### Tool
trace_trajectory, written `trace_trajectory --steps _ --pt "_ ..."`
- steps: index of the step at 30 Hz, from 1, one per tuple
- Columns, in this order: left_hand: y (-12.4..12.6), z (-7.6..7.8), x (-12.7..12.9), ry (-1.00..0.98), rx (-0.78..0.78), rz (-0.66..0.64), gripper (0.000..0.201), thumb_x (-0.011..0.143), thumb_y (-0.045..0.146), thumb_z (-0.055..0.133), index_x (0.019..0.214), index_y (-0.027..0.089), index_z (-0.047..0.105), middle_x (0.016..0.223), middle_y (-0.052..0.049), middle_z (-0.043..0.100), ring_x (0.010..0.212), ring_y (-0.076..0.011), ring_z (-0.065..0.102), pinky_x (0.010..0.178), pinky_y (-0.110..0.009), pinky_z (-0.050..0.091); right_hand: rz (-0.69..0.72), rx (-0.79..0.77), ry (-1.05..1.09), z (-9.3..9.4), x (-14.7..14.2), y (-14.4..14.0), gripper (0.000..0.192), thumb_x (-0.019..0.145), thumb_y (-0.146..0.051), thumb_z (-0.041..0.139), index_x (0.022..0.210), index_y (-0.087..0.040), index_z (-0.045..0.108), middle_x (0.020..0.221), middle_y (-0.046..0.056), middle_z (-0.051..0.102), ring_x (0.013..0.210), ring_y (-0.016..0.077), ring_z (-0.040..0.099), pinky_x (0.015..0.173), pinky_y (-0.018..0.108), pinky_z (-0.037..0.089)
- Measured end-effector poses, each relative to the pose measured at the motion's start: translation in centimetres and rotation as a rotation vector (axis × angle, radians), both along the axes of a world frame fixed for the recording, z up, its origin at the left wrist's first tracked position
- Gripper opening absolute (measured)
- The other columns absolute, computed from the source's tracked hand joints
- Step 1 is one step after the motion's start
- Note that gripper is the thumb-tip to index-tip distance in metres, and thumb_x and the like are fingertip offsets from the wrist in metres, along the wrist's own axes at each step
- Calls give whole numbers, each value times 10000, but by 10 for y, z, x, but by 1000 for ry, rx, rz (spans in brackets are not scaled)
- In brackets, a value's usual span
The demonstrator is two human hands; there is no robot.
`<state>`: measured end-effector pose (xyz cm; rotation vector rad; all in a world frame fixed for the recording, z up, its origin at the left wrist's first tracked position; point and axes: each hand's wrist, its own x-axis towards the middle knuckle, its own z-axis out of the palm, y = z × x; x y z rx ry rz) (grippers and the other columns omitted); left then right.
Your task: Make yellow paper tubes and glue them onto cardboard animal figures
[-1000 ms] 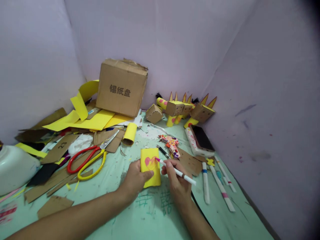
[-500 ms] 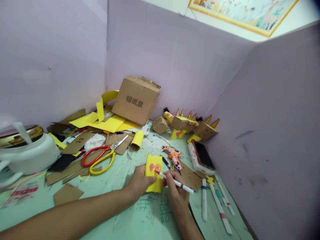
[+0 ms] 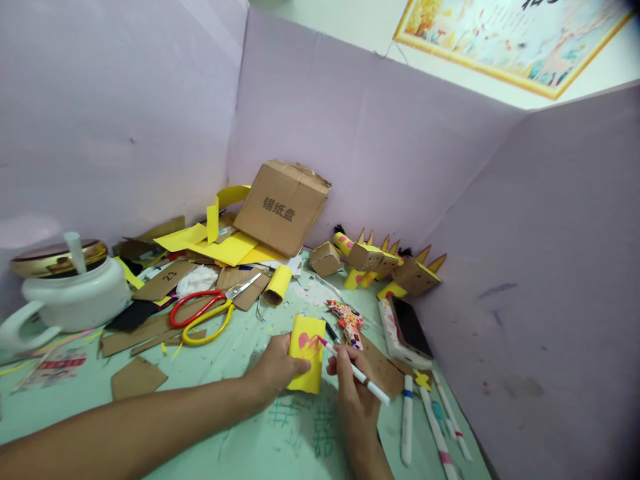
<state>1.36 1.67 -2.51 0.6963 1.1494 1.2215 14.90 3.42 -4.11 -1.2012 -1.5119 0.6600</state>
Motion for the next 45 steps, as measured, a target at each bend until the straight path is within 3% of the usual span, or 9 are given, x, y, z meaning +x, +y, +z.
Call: trace_trajectory --steps 14,20,24,27,36,45 --pt "0 2 -2 -30 4 0 239 541 50 590 757 135 646 630 -18 691 595 -187 620 574 -280 466 68 -84 16 -2 -2 -2 390 809 -507 489 722 -155 629 545 3 577 526 163 538 511 267 405" --pt "1 1 -1 -48 11 -17 258 539 63 594 787 129 620 665 -39 694 599 -189 621 587 -297 473 -126 -98 265 10 -2 2 406 842 -480 453 1053 -155 575 736 31 652 551 152 573 576 304 476" --pt "1 2 -1 -60 28 -40 261 543 73 597 797 133 610 683 -46 698 635 -205 632 631 -321 484 46 -133 181 0 -2 5 329 775 -377 569 1030 -170 551 886 70 668 760 207 636 679 341 508" --pt "1 3 0 -125 56 -73 328 534 76 609 856 136 598 728 -51 707 669 -219 647 675 -346 495 125 -172 161 -6 -6 4 301 737 -294 588 1010 -185 521 867 50 657 752 195 640 645 308 516" --pt "2 -2 -3 -106 75 -93 402 519 142 710 904 108 598 775 -81 718 706 -244 656 639 -330 503 204 -147 69 -11 -10 4 232 696 -182 548 917 -208 480 779 -3 583 701 158 592 595 251 491" --pt "2 -2 -2 -160 85 -126 479 482 211 777 927 108 634 783 -98 717 707 -267 654 631 -342 504 178 -136 153 -10 -13 3 220 640 -165 570 832 -217 476 707 -34 535 606 124 531 541 213 450"
